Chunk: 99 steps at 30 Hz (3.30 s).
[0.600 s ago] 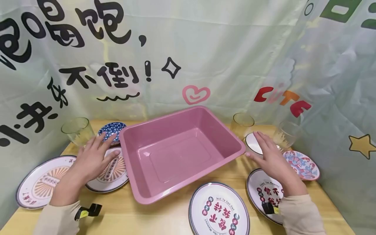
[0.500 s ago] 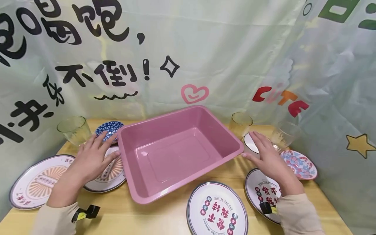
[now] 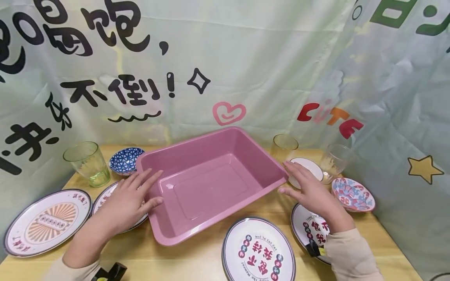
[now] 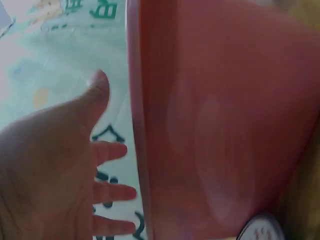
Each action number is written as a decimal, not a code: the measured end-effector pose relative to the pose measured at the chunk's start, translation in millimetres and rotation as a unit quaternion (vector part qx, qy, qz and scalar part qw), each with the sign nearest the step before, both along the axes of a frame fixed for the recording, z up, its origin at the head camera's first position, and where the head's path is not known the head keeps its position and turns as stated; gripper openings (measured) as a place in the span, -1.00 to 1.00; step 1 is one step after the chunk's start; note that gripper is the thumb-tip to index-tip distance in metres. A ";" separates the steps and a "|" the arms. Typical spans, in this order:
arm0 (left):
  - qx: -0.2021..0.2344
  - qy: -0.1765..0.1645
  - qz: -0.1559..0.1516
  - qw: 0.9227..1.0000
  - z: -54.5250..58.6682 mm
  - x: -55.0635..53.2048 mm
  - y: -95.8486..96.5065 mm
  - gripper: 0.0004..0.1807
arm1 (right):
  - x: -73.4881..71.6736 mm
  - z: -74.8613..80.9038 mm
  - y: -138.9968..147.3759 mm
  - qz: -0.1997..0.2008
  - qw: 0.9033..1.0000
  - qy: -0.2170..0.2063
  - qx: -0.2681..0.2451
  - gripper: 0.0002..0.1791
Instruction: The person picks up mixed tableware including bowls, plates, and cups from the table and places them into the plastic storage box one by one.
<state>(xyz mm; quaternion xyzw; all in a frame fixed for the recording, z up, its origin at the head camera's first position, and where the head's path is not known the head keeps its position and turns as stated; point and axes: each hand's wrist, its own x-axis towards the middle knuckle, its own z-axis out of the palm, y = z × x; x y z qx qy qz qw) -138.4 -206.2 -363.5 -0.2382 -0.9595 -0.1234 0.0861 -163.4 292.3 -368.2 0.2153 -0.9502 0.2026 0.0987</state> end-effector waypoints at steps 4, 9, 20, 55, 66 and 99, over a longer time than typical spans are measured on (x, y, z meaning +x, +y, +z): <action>-0.001 -0.008 -0.015 1.000 -2.0 7.4 15.0 -0.20 | 0.5 -3.0 -2.4 0.006 1.000 0.003 0.002 -0.11; -0.009 -0.005 -0.042 0.999 -3.7 19.5 31.3 -0.16 | -0.3 -7.6 -6.7 0.019 1.000 0.018 0.013 -0.12; 0.000 0.000 -0.117 0.993 -6.5 41.0 50.2 -0.14 | -4.0 -13.6 -12.8 0.032 0.999 0.020 0.027 -0.18; 0.077 0.019 -0.255 0.964 -8.0 41.6 52.9 -0.72 | 8.2 2.2 -12.6 0.043 0.997 0.042 0.052 -0.63; 0.070 -0.004 -0.232 0.970 -5.5 39.1 47.4 -0.70 | 13.9 8.0 -15.4 0.033 0.997 0.041 0.062 -0.67; 0.043 0.055 -0.176 0.982 -7.3 19.0 30.7 -0.69 | 29.4 25.3 -25.0 0.047 0.994 0.051 0.089 -0.79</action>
